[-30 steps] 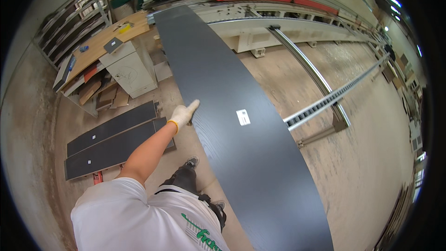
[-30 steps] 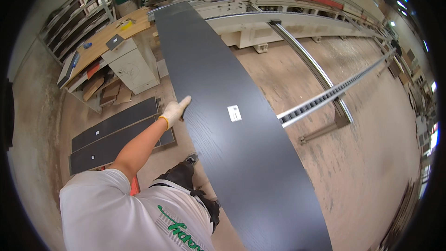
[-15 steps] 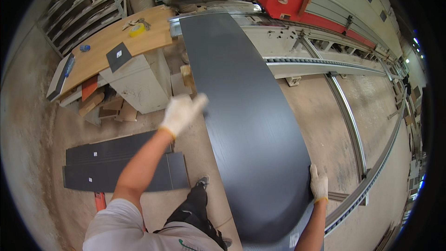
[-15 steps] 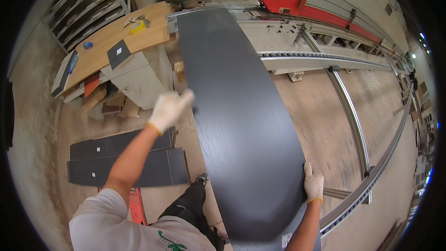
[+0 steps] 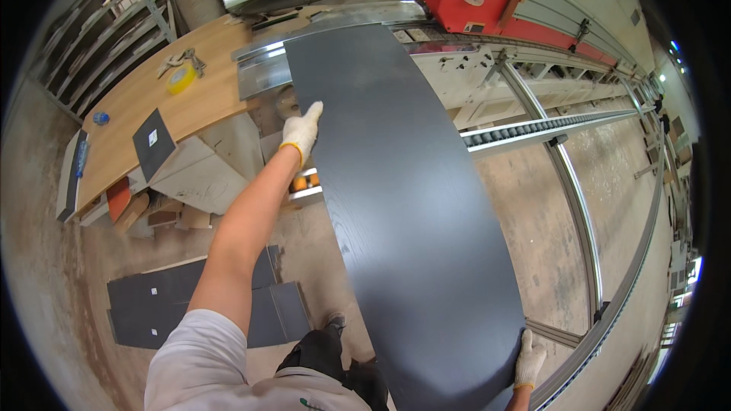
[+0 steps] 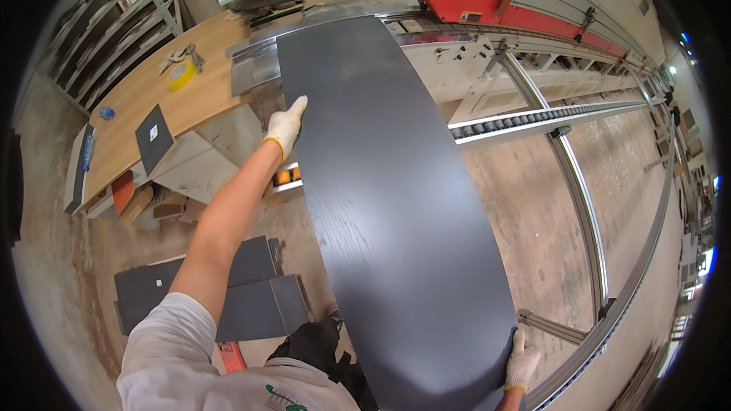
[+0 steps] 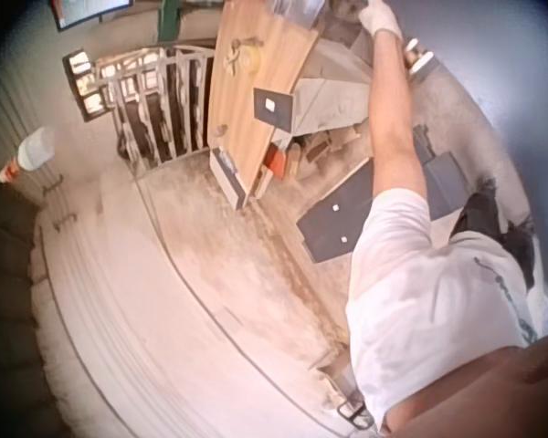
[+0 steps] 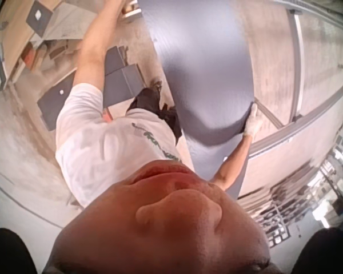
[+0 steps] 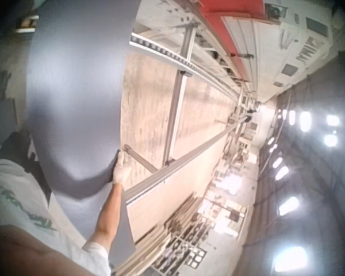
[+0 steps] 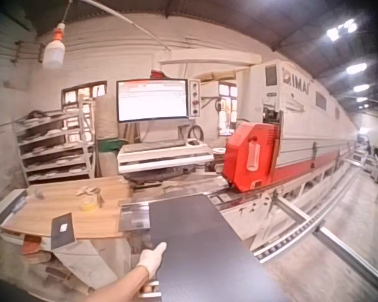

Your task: The person repeatedly picks up dark rectangular panels from a pallet, carries them to a conveyor, places them on the conveyor, and returns to the pallet. The person also handles several long narrow strips, placing them on the pallet.

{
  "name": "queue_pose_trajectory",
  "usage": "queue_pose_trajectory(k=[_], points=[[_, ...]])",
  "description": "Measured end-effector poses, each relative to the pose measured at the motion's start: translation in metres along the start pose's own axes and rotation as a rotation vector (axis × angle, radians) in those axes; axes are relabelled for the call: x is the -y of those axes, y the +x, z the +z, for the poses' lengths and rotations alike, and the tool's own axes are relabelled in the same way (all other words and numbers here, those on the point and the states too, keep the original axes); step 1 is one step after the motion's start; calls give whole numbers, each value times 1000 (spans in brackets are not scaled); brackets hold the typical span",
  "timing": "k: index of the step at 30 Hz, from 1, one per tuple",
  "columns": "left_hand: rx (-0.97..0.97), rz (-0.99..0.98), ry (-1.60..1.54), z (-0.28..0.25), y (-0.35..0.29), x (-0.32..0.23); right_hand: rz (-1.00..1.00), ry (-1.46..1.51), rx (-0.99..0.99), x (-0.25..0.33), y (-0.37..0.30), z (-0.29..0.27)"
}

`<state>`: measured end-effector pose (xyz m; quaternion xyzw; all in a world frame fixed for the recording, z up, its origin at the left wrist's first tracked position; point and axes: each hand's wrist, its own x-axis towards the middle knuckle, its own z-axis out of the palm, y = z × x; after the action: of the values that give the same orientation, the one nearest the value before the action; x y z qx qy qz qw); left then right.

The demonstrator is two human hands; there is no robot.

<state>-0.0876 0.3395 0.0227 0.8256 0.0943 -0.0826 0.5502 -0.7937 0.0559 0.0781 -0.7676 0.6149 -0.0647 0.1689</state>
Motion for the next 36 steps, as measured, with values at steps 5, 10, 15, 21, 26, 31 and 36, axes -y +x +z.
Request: queue_pose_trajectory(k=[5, 10, 15, 21, 26, 31, 36], points=[[1, -25, 7, 39, -9, -26, -28, 90, 38, -19, 46, -6], [54, -108, -168, 60, -10, -35, -49, 186, 84, -17, 98, -18], [44, -104, -188, 96, -14, -51, 138, -50, 265, -3, 140, -40], [21, -103, -168, 138, -19, -73, 44, 58, 228, 7, 168, -52], [25, -102, -257, 153, -22, -81, 115, -35, 279, 1, 183, -58], [1, -102, -204, 163, -22, -84, 70, -39, 225, -18, 194, -50], [2, -80, -222, 178, -20, -85, -65, 191, 154, -35, 213, -49]])
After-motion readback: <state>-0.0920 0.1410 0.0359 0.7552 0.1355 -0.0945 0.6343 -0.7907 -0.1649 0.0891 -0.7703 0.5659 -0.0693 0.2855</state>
